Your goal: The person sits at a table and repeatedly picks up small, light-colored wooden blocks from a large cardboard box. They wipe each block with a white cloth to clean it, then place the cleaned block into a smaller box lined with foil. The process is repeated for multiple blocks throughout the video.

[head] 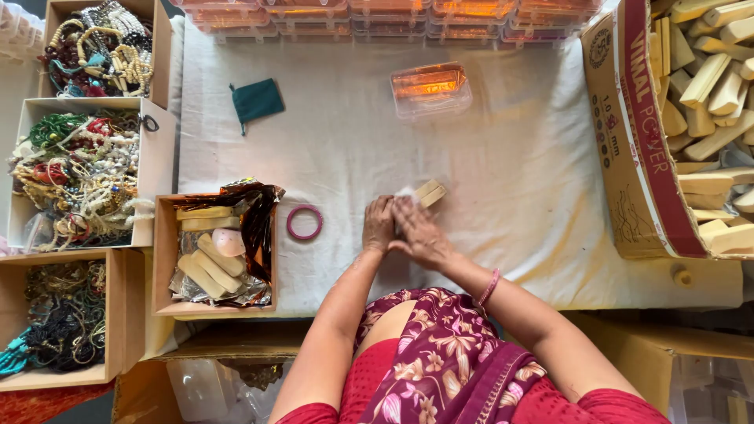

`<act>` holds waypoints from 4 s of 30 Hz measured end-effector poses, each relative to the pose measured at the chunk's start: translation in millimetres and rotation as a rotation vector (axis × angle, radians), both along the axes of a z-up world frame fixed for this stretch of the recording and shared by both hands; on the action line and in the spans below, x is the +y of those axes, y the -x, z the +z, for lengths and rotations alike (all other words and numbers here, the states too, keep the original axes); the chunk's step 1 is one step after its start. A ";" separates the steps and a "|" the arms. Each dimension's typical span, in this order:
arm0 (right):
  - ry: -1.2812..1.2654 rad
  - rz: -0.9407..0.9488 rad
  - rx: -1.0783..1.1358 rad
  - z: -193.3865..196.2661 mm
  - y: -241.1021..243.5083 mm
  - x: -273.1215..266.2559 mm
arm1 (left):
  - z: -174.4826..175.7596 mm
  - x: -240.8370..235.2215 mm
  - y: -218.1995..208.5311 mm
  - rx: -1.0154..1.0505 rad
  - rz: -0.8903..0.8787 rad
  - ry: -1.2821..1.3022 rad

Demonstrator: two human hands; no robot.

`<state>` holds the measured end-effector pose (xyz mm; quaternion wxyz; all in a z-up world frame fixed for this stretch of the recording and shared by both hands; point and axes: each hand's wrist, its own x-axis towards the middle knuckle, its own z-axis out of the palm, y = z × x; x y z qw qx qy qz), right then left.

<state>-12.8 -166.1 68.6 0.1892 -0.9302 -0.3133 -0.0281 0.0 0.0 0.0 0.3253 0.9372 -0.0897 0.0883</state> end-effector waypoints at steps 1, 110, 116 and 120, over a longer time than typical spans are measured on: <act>-0.001 0.003 0.000 -8.4 -5.2 -7.4 | 6.3 0.4 -1.5 0.000 0.003 -0.001; 0.097 -0.103 -0.144 -25.6 -35.3 -5.2 | 34.3 5.1 10.3 -0.067 0.054 0.105; 0.129 -0.099 -0.093 -31.1 -17.8 16.9 | 14.5 8.2 13.6 -0.066 0.082 0.027; 0.218 -0.046 -0.062 -23.9 -43.1 -16.5 | 37.2 11.2 17.5 -0.031 0.062 0.050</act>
